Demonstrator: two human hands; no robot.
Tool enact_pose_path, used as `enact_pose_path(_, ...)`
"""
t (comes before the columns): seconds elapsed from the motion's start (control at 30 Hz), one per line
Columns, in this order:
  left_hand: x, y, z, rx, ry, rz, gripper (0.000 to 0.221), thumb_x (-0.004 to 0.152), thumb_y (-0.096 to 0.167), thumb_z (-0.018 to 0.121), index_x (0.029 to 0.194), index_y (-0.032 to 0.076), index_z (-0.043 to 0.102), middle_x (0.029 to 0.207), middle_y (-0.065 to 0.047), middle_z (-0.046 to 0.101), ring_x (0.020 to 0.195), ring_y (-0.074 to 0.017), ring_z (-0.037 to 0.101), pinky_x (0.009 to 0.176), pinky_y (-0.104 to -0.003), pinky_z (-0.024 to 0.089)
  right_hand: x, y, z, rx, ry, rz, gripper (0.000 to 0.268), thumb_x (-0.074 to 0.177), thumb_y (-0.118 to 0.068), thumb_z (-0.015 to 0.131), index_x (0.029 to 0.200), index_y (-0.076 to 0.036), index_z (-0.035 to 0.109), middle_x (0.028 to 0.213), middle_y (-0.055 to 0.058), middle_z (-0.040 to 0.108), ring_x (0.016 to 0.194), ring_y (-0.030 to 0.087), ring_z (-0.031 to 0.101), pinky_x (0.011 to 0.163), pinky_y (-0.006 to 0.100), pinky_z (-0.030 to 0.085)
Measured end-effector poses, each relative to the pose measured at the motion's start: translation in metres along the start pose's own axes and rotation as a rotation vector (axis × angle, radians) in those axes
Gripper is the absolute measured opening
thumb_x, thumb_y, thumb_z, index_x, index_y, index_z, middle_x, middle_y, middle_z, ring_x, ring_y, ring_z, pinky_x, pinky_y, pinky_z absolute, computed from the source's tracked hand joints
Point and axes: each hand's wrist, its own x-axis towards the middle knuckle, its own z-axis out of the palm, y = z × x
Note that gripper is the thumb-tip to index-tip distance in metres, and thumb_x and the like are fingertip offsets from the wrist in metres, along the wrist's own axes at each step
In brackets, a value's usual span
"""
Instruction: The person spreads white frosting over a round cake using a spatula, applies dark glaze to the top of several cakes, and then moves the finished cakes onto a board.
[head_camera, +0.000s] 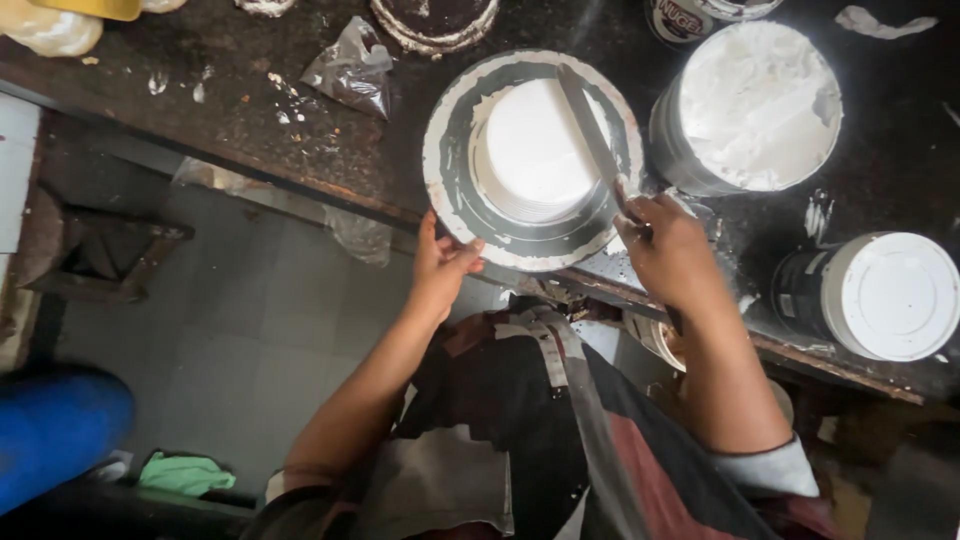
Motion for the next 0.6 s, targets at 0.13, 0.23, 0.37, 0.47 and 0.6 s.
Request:
enact_pose_path(0.13,-0.001,-0.004,-0.002,-0.023,-0.021,0.014,0.089,0.092,0.002,0.07,0.16,0.007,0.015,0.118,-0.014,0.069,0.094,-0.0151,0.07,0.072,-0.029,0.061,0.001,-0.017,0.003,0.01,-0.112,0.025,0.027,0.098,-0.018,0.071,0.119,-0.001,0.072,0.108,0.024,0.07,0.089,0.034,0.069,0.077,0.044,0.055)
enact_pose_path(0.23,-0.003,-0.005,-0.003,0.009,-0.003,-0.02,0.088,0.091,0.005,0.072,0.159,0.009,0.016,0.112,-0.015,0.069,0.087,-0.0153,0.067,0.069,-0.028,0.059,0.001,-0.045,0.001,0.278,-0.433,0.329,0.028,0.096,-0.017,0.069,0.12,-0.003,0.072,0.096,0.021,0.071,0.072,0.028,0.064,0.066,0.04,0.053)
enact_pose_path(0.37,-0.02,0.017,-0.008,0.443,-0.276,-0.313,0.05,0.097,0.014,0.076,0.135,-0.01,0.054,0.104,-0.019,0.068,0.081,-0.0214,0.06,0.066,-0.032,0.045,-0.005,-0.055,0.005,1.132,-0.599,0.419,0.041,0.092,-0.006,0.067,0.133,-0.008,0.068,0.094,0.009,0.067,0.072,0.011,0.06,0.056,0.029,0.049)
enact_pose_path(0.47,-0.053,0.049,0.015,0.459,-0.671,-0.151,0.042,0.099,0.025,0.072,0.125,-0.003,0.056,0.11,-0.008,0.067,0.099,-0.0169,0.064,0.085,-0.032,0.053,-0.011,-0.042,0.024,1.5,-0.181,0.442,0.025,0.091,-0.001,0.061,0.114,-0.001,0.071,0.115,0.005,0.075,0.081,0.012,0.065,0.072,0.028,0.055)
enact_pose_path(0.6,-0.082,0.07,0.107,0.125,-0.697,0.102,0.042,0.114,0.042,0.048,0.131,0.004,0.052,0.1,-0.006,0.064,0.089,-0.0219,0.061,0.079,-0.037,0.052,-0.027,-0.01,0.054,1.238,0.217,0.208,0.005,0.109,0.005,0.065,0.11,0.007,0.069,0.105,0.014,0.068,0.093,0.018,0.064,0.081,0.031,0.051)
